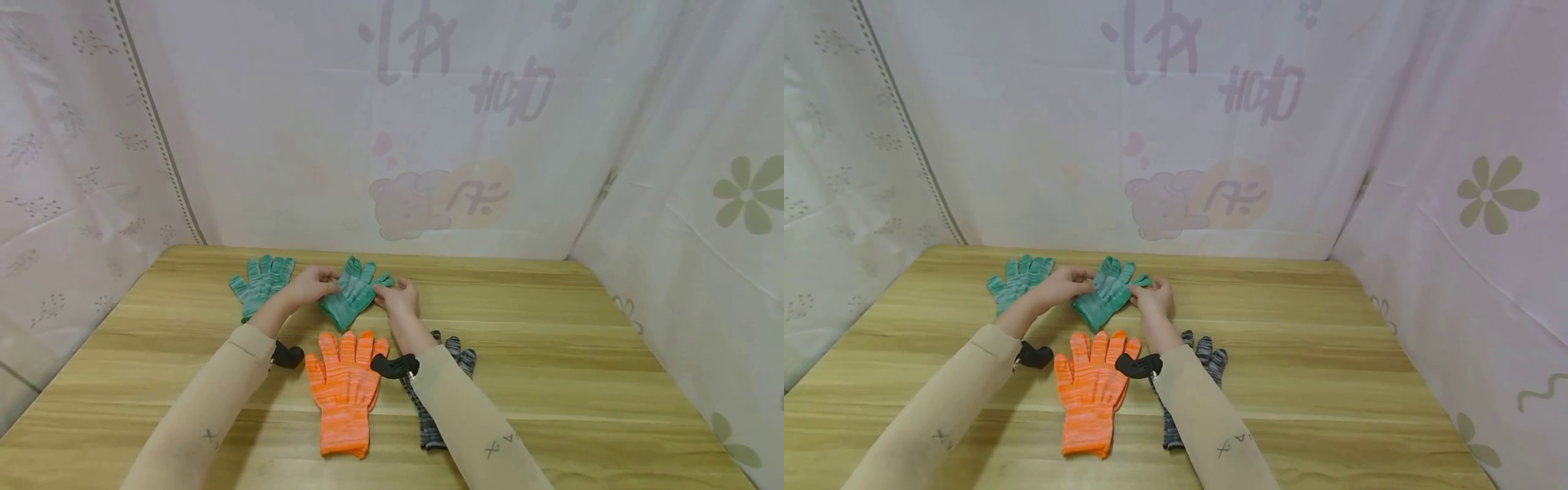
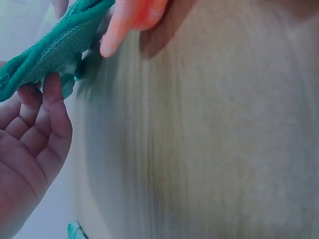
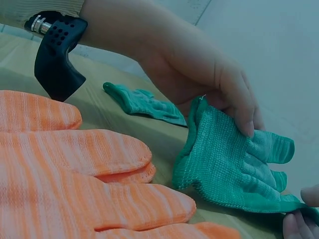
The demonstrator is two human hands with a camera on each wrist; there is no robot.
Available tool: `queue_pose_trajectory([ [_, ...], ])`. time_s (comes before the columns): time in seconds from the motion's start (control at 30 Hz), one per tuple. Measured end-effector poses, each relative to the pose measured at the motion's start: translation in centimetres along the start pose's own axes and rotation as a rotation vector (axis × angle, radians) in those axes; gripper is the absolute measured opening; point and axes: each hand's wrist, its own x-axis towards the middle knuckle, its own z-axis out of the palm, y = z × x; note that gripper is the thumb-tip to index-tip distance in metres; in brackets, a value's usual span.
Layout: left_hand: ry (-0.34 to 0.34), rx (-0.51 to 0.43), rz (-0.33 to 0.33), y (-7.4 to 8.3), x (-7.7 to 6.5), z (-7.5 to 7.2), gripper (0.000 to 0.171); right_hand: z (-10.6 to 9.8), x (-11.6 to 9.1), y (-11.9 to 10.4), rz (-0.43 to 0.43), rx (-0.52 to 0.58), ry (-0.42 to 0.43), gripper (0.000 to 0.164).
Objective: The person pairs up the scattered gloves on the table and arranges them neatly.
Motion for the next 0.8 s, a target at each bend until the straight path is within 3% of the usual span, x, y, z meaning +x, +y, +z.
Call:
queue_pose_trajectory([
  [0.27, 0.002, -0.027, -0.002, 0.1, -0.7, 0.2, 0.044, -0.2, -0.2, -0.5, 0.054, -0.055, -0.053, 0.066],
  [0.5, 0.026, -0.078, -0.036, 0.1, -1.4, 0.1, 0.045, -0.3, -0.4, -0.7, 0.064, -0.073, -0.1, 0.069],
  [0.8, 0.01, -0.15, 0.011, -0.2, -2.9, -0.5, 0.047, 0.0, -1.2, -1.1, 0.06, -0.064, -0.142, 0.06],
])
